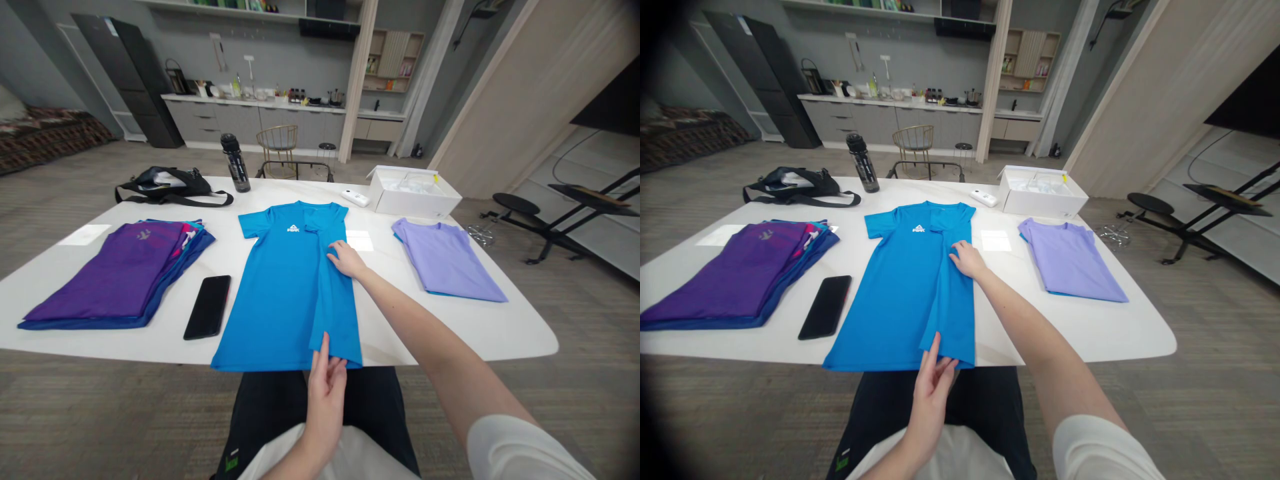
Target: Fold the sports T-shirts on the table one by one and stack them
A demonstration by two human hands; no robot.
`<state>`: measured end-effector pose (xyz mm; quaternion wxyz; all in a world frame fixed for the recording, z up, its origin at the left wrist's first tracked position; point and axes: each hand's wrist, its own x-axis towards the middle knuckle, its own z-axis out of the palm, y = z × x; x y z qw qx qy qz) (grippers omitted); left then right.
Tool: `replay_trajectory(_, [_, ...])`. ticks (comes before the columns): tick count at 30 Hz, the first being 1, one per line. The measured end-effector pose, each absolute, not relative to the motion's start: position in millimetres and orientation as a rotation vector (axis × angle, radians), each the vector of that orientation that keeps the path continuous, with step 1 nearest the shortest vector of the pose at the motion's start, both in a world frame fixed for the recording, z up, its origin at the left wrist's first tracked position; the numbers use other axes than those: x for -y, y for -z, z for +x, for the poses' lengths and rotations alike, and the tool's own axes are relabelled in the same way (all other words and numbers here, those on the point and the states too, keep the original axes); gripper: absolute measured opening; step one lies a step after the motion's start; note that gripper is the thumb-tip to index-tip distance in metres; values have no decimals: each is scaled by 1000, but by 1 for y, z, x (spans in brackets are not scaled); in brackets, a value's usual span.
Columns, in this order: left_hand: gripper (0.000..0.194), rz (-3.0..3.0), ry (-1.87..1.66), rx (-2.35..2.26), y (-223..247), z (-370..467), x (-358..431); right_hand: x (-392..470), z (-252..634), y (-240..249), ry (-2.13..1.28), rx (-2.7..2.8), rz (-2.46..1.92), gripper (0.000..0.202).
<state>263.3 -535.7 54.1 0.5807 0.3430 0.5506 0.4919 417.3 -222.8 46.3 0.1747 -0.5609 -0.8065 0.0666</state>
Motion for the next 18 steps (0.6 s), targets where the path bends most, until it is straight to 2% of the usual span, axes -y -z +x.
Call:
replay_trajectory(9, [59, 864, -1098, -1403, -43, 252, 540, 242, 416, -28, -188, 2372, -1575, 51])
replay_trajectory(18, [63, 898, -1200, -1404, -40, 250, 546, 249, 413, -17, -170, 2374, -1635, 55])
